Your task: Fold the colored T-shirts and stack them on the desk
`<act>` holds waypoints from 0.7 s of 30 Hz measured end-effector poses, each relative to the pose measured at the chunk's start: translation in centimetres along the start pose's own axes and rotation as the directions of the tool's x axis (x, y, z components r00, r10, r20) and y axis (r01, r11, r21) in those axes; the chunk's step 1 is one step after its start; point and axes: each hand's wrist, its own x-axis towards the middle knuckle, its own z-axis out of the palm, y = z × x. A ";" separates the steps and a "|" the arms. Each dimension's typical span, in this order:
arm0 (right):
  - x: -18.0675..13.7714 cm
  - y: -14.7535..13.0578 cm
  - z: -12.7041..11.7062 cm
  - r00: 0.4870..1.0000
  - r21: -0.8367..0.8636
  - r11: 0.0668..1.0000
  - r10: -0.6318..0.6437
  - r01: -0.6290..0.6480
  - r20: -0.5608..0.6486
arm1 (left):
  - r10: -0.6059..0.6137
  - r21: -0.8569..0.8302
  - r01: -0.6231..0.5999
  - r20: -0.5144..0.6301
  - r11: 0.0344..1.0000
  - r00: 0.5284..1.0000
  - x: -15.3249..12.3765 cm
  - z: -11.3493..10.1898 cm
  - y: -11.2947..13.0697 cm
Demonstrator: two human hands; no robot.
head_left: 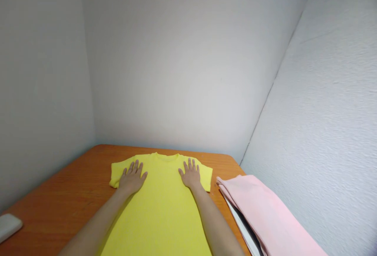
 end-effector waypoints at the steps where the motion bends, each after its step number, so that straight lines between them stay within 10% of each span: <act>1: 0.7 0.0 0.1 1.000 0.001 1.000 -0.002 0.002 -0.004 | -0.004 0.000 0.004 -0.003 1.000 1.000 0.5 0.1 0.0; 21: 5.6 0.9 1.4 0.998 0.018 0.999 -0.027 0.028 -0.064 | -0.018 0.026 0.020 -0.049 0.999 0.999 4.1 0.8 0.0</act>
